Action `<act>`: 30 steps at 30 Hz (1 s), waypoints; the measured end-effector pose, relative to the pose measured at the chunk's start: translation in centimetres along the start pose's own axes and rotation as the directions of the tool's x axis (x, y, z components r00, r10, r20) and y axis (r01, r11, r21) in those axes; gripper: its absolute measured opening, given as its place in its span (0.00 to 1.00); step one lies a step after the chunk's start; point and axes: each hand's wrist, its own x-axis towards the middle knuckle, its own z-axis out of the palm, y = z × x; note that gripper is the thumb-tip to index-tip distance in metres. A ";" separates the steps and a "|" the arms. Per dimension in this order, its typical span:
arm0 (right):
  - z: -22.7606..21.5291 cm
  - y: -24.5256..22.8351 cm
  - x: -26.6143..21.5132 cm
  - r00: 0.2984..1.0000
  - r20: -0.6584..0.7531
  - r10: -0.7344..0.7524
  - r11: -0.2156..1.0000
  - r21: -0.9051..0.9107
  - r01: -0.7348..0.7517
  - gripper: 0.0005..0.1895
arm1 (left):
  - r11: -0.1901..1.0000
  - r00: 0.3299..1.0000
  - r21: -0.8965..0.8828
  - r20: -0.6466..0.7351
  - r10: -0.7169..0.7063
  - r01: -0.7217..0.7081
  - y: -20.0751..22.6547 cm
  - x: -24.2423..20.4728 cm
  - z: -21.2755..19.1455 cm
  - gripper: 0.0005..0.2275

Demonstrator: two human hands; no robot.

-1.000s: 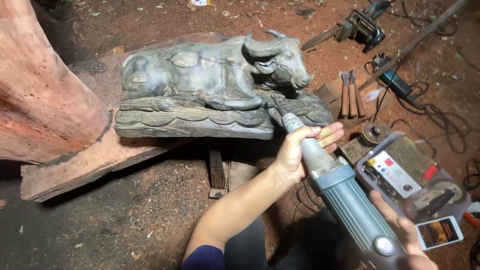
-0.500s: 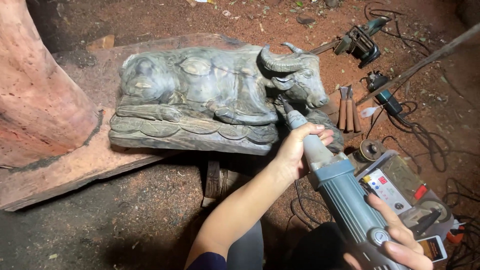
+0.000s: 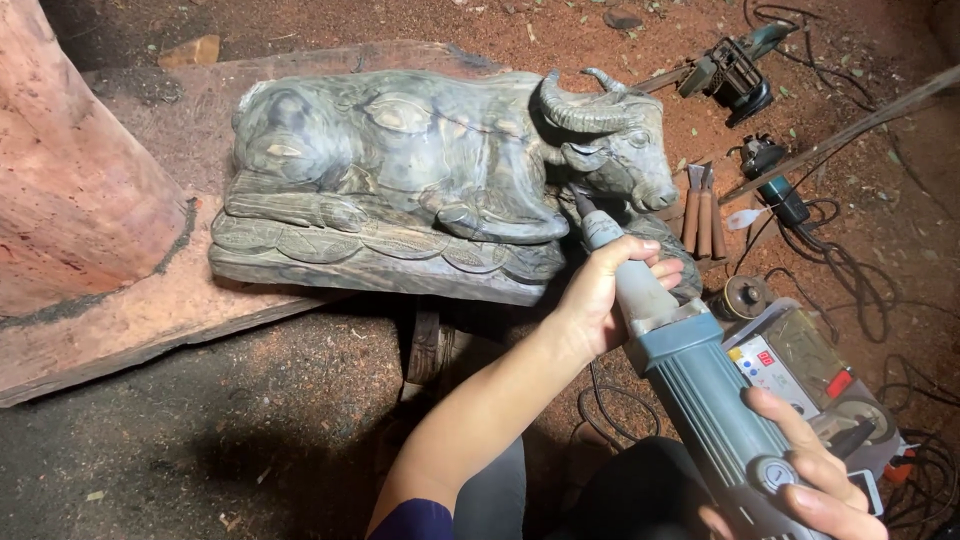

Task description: Using a handheld rotary tool to grind and refine the details of a wooden buffalo sculpture.

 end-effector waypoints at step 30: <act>0.9 2.7 -1.6 0.981 -0.148 -0.122 0.993 -0.010 0.122 0.35 | 0.999 0.999 0.002 -0.011 0.040 -0.040 -1.2 0.9 -0.6 0.22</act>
